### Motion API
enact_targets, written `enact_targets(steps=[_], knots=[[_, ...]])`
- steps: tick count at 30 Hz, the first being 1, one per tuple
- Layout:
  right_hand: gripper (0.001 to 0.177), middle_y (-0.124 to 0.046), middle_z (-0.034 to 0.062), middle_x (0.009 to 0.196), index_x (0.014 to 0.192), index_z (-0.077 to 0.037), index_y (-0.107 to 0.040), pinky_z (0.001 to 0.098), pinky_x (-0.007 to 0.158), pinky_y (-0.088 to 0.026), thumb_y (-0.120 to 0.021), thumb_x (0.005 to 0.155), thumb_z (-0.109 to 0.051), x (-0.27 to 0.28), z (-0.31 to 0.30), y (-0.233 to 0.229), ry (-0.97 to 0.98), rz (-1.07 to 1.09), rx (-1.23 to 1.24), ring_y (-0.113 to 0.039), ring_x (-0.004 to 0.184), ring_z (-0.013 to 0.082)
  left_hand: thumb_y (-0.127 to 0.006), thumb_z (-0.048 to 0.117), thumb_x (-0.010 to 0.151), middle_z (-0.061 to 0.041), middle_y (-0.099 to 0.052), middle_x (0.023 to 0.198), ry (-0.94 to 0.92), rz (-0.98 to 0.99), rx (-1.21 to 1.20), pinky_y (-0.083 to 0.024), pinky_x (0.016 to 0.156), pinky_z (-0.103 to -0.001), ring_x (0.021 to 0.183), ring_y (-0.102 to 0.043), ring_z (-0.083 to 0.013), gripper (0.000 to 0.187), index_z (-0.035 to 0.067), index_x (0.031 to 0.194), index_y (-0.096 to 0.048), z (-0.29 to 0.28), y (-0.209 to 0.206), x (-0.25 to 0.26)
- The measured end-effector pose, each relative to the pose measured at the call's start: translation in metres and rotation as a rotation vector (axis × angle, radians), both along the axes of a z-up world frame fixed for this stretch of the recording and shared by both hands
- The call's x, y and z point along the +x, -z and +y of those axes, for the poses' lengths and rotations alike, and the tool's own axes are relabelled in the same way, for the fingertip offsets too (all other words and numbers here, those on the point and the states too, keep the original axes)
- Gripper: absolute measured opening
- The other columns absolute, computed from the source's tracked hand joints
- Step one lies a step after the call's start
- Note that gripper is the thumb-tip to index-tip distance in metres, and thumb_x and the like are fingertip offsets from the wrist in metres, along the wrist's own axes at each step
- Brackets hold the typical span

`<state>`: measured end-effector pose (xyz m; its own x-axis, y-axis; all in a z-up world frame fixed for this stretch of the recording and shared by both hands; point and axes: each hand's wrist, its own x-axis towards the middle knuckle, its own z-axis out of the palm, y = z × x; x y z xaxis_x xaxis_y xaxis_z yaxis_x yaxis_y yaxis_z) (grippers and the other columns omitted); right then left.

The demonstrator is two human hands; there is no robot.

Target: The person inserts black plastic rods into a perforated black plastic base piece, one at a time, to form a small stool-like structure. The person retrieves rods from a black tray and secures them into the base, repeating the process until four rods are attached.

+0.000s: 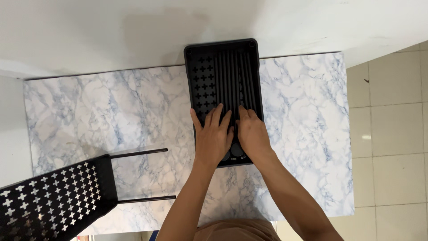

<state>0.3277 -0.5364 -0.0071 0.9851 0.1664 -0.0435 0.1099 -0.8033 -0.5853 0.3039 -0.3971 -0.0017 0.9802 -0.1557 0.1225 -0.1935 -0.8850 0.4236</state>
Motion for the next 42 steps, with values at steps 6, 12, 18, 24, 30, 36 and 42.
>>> enact_targets(steps=[6, 12, 18, 24, 30, 36, 42], knots=[[0.044, -0.066, 0.0279, 0.111, 0.132, 0.006, -0.059, 0.0457, 0.072, -0.06, -0.065, 0.088, 0.001, 0.001, -0.001, -0.009, 0.02, 0.073, 0.039, -0.07, 0.086, 0.044, -0.07, 0.016, 0.089, -0.012, -0.058, 0.143, -0.01, -0.011, 0.001, -0.007, 0.124, -0.067, 0.131, -0.056, -0.0271, 0.042, 0.006, 0.13, -0.067, 0.001, -0.002, 0.0], [0.038, -0.065, 0.0194, 0.104, 0.124, -0.001, -0.065, 0.0429, 0.068, -0.058, -0.068, 0.086, -0.001, -0.003, 0.002, -0.016, -0.046, -0.026, 0.003, -0.07, 0.082, 0.0379, -0.068, 0.013, 0.088, -0.013, -0.06, 0.138, 0.001, 0.011, -0.052, -0.006, 0.123, -0.066, 0.126, -0.057, -0.0287, 0.046, 0.0, 0.132, -0.065, 0.003, 0.0, -0.001], [0.027, -0.068, 0.0175, 0.101, 0.113, -0.002, -0.066, 0.0427, 0.058, -0.057, -0.071, 0.088, -0.01, 0.003, 0.009, -0.012, -0.05, 0.077, -0.073, -0.071, 0.074, 0.0355, -0.063, 0.004, 0.091, -0.014, -0.06, 0.14, -0.007, -0.027, -0.039, -0.032, 0.125, -0.054, 0.126, -0.059, -0.0302, 0.044, -0.006, 0.133, -0.062, 0.003, 0.006, -0.001], [0.018, -0.069, 0.0145, 0.095, 0.105, -0.003, -0.065, 0.0428, 0.054, -0.056, -0.069, 0.09, -0.012, 0.008, 0.016, -0.005, -0.026, -0.017, -0.108, -0.072, 0.072, 0.0336, -0.064, 0.002, 0.088, -0.018, -0.058, 0.14, -0.061, -0.002, -0.07, -0.054, 0.097, -0.043, 0.121, -0.059, -0.0402, 0.042, -0.008, 0.129, -0.064, 0.001, 0.007, -0.001], [0.024, -0.072, 0.0211, 0.083, 0.091, 0.003, -0.066, 0.0422, 0.045, -0.055, -0.073, 0.087, -0.02, 0.02, 0.025, 0.005, -0.014, -0.058, -0.145, -0.071, 0.057, 0.0352, -0.065, 0.0, 0.083, -0.022, -0.057, 0.138, -0.067, 0.022, -0.106, -0.054, 0.095, -0.045, 0.11, -0.062, -0.0386, 0.046, -0.01, 0.128, -0.063, 0.002, 0.005, 0.0], [0.033, -0.068, 0.0224, 0.065, 0.08, 0.004, -0.064, 0.0433, 0.043, -0.055, -0.074, 0.089, -0.026, 0.038, 0.032, 0.01, 0.005, 0.079, -0.22, -0.07, 0.054, 0.0358, -0.063, -0.002, 0.086, -0.023, -0.057, 0.138, -0.106, 0.06, -0.124, -0.052, 0.094, -0.045, 0.108, -0.061, -0.0396, 0.045, -0.011, 0.13, -0.062, 0.001, 0.003, 0.001], [0.027, -0.071, 0.0186, 0.068, 0.092, 0.003, -0.065, 0.0437, 0.055, -0.054, -0.069, 0.091, -0.024, 0.035, 0.013, -0.022, 0.13, 0.053, 0.035, -0.07, 0.059, 0.0358, -0.068, 0.009, 0.091, -0.022, -0.057, 0.138, -0.073, 0.032, -0.109, -0.05, 0.098, -0.046, 0.112, -0.06, -0.0391, 0.042, -0.008, 0.13, -0.063, 0.002, 0.001, 0.001]])
